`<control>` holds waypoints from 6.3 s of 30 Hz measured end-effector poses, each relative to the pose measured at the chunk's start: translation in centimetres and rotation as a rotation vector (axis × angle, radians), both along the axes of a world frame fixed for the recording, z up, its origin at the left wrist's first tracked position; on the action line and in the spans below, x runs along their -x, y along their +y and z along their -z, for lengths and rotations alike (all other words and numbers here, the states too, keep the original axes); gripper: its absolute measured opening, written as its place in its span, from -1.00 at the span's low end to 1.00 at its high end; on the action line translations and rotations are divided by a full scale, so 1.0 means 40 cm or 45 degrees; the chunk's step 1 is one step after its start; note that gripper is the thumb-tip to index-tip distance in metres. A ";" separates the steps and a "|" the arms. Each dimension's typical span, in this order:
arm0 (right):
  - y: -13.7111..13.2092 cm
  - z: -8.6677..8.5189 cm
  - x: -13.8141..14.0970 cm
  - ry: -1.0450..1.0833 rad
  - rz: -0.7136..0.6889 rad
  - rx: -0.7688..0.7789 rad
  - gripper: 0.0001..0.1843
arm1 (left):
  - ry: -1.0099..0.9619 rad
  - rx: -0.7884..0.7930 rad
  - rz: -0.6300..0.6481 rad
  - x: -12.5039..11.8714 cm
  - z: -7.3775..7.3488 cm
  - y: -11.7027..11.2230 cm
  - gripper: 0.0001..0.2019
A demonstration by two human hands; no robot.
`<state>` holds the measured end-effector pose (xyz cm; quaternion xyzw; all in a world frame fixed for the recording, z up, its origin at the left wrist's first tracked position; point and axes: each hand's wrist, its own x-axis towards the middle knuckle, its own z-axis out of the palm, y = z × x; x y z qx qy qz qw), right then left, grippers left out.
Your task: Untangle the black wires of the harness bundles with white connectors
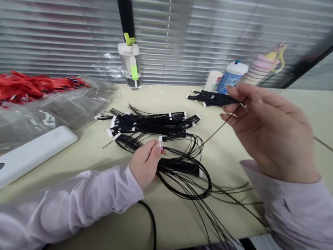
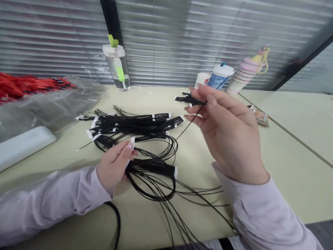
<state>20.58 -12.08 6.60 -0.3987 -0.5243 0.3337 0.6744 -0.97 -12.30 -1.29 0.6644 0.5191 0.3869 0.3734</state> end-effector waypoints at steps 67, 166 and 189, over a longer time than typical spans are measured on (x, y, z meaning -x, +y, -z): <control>-0.024 0.077 0.087 -1.136 -0.330 0.222 -0.78 | 0.204 -0.153 0.163 0.009 -0.013 -0.016 -0.66; -0.034 0.095 0.137 -1.013 -0.963 0.571 -0.75 | 0.203 -0.290 0.056 0.012 -0.009 -0.008 -0.71; -0.032 0.036 0.051 -1.917 0.177 0.146 -0.83 | 0.013 -0.066 -0.068 0.005 0.003 0.002 -0.67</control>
